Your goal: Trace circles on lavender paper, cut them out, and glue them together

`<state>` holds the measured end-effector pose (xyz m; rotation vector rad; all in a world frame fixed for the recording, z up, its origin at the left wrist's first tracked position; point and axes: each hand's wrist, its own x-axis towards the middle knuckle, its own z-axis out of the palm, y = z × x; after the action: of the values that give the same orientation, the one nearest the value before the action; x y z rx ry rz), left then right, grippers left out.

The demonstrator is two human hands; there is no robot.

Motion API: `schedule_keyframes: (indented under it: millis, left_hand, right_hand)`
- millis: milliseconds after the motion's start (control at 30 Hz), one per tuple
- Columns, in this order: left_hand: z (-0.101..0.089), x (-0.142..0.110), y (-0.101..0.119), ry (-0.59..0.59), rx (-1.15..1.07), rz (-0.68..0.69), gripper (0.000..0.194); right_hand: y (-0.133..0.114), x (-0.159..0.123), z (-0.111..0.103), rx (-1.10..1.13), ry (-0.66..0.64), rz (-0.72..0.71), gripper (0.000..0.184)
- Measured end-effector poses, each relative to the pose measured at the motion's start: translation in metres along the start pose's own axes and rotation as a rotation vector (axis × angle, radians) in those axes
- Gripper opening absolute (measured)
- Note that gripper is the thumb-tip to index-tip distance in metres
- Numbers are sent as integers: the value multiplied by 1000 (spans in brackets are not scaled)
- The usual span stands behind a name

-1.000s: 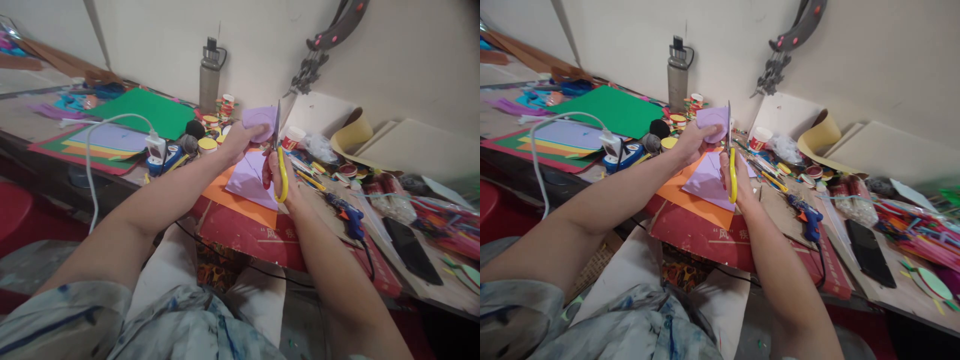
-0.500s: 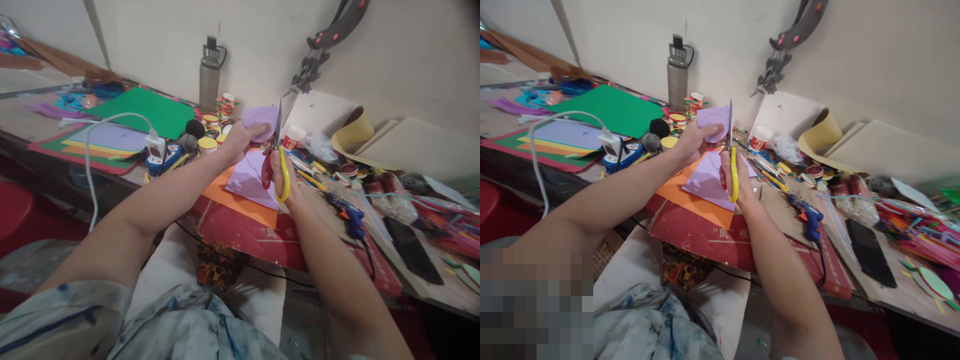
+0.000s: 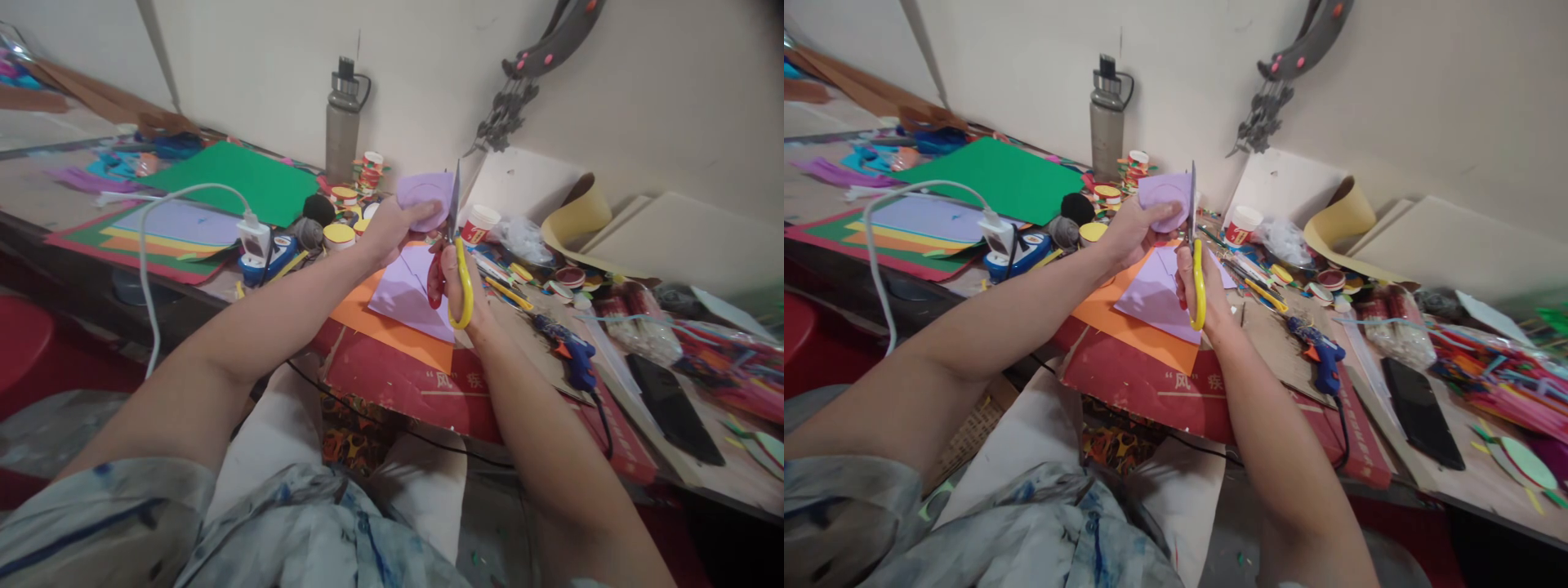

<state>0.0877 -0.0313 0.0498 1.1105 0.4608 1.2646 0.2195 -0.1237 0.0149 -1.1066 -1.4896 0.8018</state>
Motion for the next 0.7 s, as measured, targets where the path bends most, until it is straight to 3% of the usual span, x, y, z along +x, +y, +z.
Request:
schedule_keyframes:
  millis: [700]
  left_hand:
    - [0, 0, 4, 0, 9, -19, 10]
  right_hand:
    - [-9, -5, -2, -60, 39, 22, 83]
